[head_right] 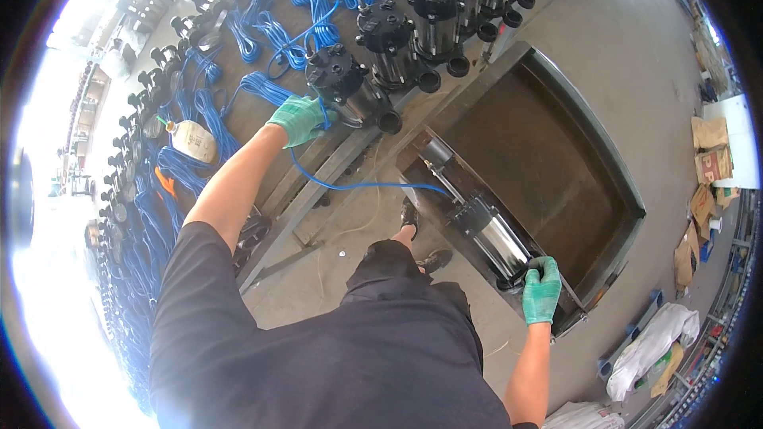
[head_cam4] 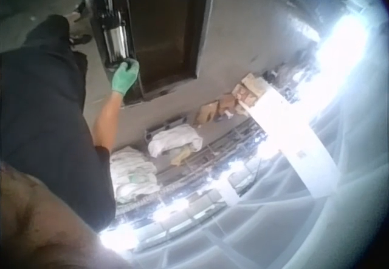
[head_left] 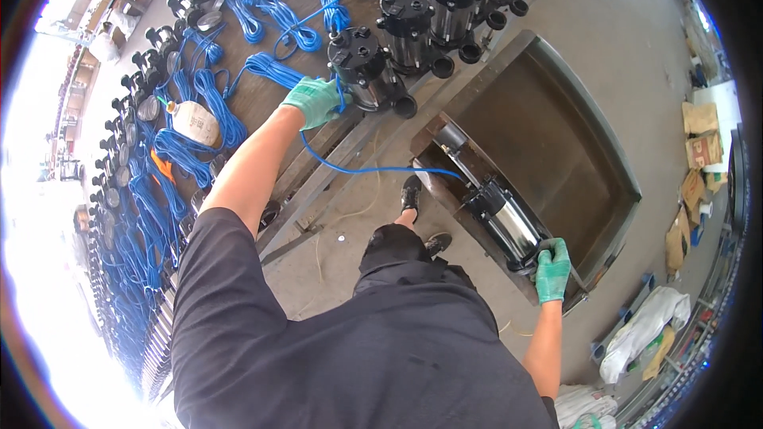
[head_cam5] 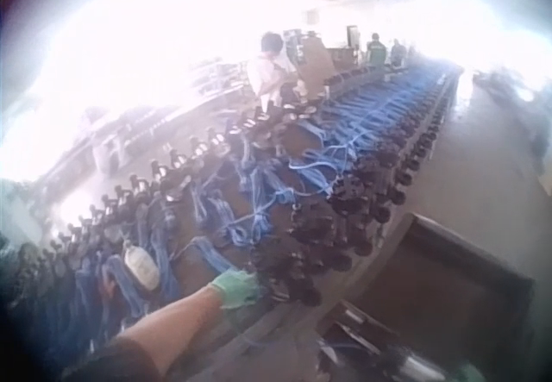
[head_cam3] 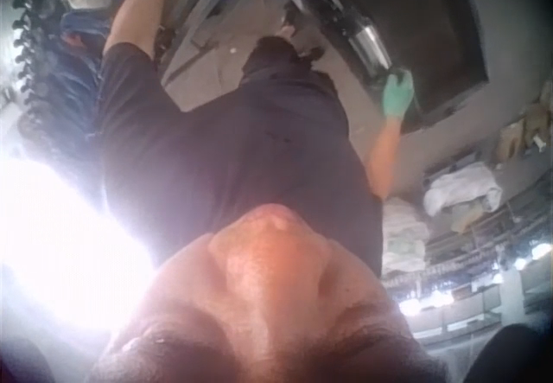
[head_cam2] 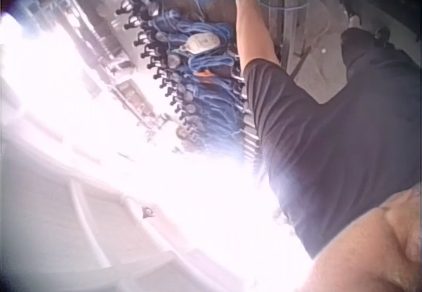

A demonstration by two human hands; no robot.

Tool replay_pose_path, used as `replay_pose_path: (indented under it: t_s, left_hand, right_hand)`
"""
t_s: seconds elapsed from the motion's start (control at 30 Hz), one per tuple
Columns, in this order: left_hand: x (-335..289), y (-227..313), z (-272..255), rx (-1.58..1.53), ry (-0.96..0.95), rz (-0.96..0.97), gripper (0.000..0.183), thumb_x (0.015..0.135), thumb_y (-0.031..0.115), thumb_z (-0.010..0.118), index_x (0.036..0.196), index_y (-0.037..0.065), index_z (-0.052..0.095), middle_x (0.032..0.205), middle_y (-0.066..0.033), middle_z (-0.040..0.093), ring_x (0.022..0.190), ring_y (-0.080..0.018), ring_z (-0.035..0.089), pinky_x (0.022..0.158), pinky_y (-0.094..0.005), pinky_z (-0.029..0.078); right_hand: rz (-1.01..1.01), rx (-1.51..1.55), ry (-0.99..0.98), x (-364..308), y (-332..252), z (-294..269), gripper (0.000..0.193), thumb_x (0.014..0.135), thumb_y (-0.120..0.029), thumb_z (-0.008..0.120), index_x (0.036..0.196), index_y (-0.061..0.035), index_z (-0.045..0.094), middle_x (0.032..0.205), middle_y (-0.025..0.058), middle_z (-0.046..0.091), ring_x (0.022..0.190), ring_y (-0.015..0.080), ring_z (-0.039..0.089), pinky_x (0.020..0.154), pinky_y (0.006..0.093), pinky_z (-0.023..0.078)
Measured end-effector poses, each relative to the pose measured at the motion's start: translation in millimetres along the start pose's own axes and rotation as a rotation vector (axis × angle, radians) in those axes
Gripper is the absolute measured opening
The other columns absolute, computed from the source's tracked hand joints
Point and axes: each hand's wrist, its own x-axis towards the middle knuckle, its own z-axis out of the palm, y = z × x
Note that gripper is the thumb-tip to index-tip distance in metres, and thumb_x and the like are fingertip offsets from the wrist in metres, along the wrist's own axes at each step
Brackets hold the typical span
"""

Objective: The person picks up industrial pumps from a long table one at a time, places them into a large metal tank filled with water for testing, and then places them back onto the table.

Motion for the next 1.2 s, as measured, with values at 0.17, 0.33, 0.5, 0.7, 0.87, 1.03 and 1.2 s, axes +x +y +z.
replay_pose_path:
  t_s: [0.17, 0.33, 0.5, 0.7, 0.87, 1.03, 1.2]
  left_hand:
    - [-32.6, -53.2, 32.6, 0.201, -0.010, -0.403, 0.039, 0.098, 0.042, 0.057, 0.084, 0.011, 0.077, 0.094, -0.0119, 0.070, 0.094, -0.0318, 0.068, 0.081, -0.0458, 0.053]
    - [-63.2, -15.5, 40.7, -0.112, 0.007, -0.317, 0.035, 0.096, 0.039, 0.059, 0.085, 0.009, 0.074, 0.093, -0.0157, 0.072, 0.091, -0.0364, 0.069, 0.083, -0.0464, 0.055]
    - [-28.3, 123.2, 62.3, -0.470, 0.260, 0.002, 0.037, 0.083, 0.025, 0.073, 0.115, 0.006, 0.069, 0.117, -0.0171, 0.068, 0.111, -0.0380, 0.063, 0.097, -0.0475, 0.050]
    - [-18.0, 157.1, 67.5, -0.443, -0.333, -0.210, 0.037, 0.094, 0.037, 0.064, 0.114, 0.006, 0.066, 0.106, -0.0201, 0.071, 0.102, -0.0404, 0.066, 0.088, -0.0502, 0.051]
    - [-45.6, 154.2, 30.3, -0.588, -0.091, -0.067, 0.026, 0.098, 0.032, 0.060, 0.107, 0.009, 0.068, 0.094, -0.0173, 0.072, 0.091, -0.0398, 0.068, 0.079, -0.0500, 0.053]
    - [4.6, 241.0, -41.0, -0.641, -0.023, 0.253, 0.022, 0.098, 0.032, 0.061, 0.109, 0.014, 0.066, 0.089, -0.0134, 0.071, 0.080, -0.0381, 0.069, 0.070, -0.0486, 0.055]
    - [71.9, 275.0, -70.1, -0.673, 0.177, 0.268, 0.033, 0.099, 0.028, 0.060, 0.127, 0.012, 0.060, 0.095, -0.0154, 0.071, 0.086, -0.0381, 0.070, 0.076, -0.0488, 0.056]
  right_hand:
    - [0.017, -0.014, -0.015, 0.5, 3.1, -2.2, 0.017, 0.083, 0.009, 0.052, 0.093, -0.0027, 0.060, 0.085, 0.0062, 0.061, 0.079, 0.0167, 0.057, 0.078, 0.0317, 0.050]
    - [0.029, -0.018, 0.007, 0.7, 3.4, -2.3, 0.016, 0.082, 0.009, 0.053, 0.091, -0.0027, 0.060, 0.085, 0.0077, 0.062, 0.078, 0.0178, 0.057, 0.077, 0.0323, 0.050]
    - [0.012, -0.064, -0.051, 4.4, -3.7, -7.3, 0.016, 0.080, 0.006, 0.055, 0.091, -0.0029, 0.063, 0.083, 0.0095, 0.063, 0.077, 0.0195, 0.060, 0.076, 0.0324, 0.050]
    - [0.087, 0.111, -0.106, -10.3, -23.6, -31.2, 0.017, 0.080, 0.011, 0.052, 0.088, -0.0023, 0.059, 0.084, 0.0031, 0.059, 0.076, 0.0102, 0.055, 0.070, 0.0264, 0.048]
    - [0.028, 0.162, -0.032, -21.6, -58.4, -85.7, 0.021, 0.078, 0.013, 0.046, 0.086, -0.0016, 0.058, 0.089, 0.0038, 0.061, 0.079, 0.0113, 0.054, 0.074, 0.0257, 0.048]
    - [0.005, 0.075, 0.135, -8.6, -69.5, -114.2, 0.017, 0.089, 0.007, 0.049, 0.090, -0.0066, 0.060, 0.084, -0.0004, 0.060, 0.049, 0.0072, 0.049, 0.041, 0.0253, 0.041]
    - [-0.022, -0.337, 0.239, 39.8, -62.8, -126.0, 0.008, 0.086, -0.003, 0.057, 0.092, -0.0022, 0.062, 0.081, 0.0107, 0.062, 0.074, 0.0225, 0.063, 0.071, 0.0378, 0.051]
